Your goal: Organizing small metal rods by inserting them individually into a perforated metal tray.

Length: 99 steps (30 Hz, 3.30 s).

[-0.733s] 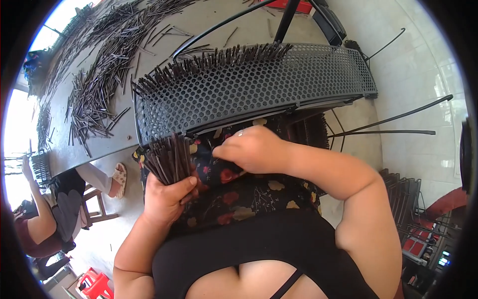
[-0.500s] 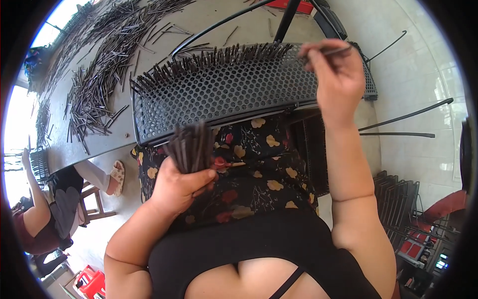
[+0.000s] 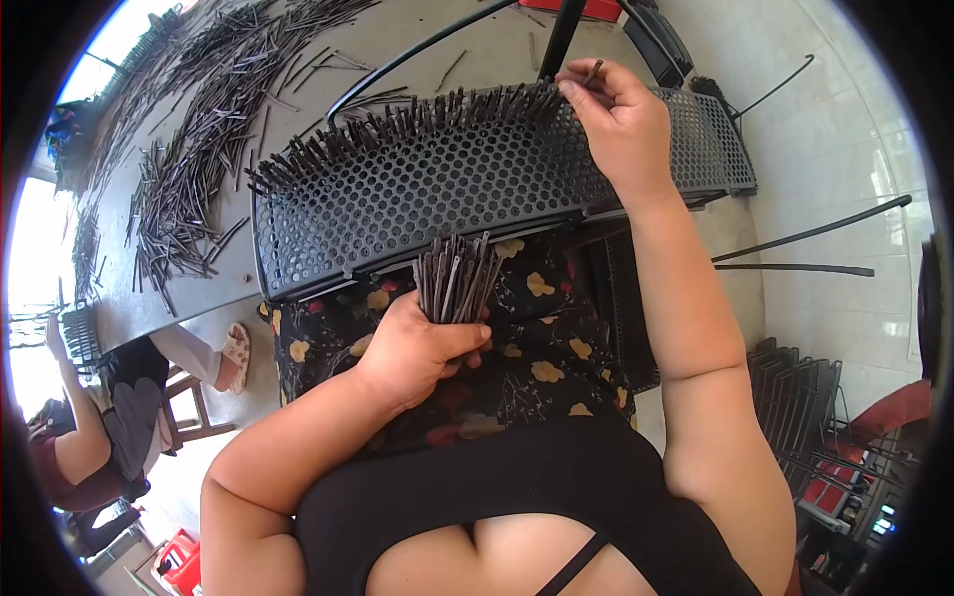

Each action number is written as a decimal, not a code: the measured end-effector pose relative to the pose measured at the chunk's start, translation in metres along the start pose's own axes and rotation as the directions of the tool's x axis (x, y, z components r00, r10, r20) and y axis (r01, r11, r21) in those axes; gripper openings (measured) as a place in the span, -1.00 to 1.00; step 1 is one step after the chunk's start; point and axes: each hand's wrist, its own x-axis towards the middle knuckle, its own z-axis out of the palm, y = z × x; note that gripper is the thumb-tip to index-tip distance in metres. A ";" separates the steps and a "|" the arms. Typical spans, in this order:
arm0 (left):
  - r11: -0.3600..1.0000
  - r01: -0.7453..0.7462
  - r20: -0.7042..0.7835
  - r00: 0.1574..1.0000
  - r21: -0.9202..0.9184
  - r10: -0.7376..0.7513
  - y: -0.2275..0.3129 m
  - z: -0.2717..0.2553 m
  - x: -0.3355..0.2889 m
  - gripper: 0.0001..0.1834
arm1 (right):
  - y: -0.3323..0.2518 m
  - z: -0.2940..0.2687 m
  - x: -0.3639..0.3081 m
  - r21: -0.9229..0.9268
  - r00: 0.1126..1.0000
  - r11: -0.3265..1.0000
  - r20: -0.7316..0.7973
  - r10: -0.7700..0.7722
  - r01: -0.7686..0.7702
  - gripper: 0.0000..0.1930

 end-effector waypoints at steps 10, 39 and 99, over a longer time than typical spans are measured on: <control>0.998 -0.017 -0.037 0.999 0.061 0.019 0.000 0.000 -0.001 -0.74 | -0.019 -0.001 0.007 -0.043 0.986 0.998 -0.162 -0.046 0.039 -0.66; 0.958 -0.243 -0.029 0.970 -0.150 0.242 -0.009 -0.072 -0.067 -0.69 | -0.132 0.079 -0.079 0.366 0.687 0.769 0.715 0.129 -0.524 -0.77; 0.878 -0.452 -0.455 0.822 -0.156 0.342 -0.003 -0.117 -0.098 -0.87 | -0.143 0.194 -0.020 0.080 0.939 0.949 0.138 -0.314 0.306 -0.82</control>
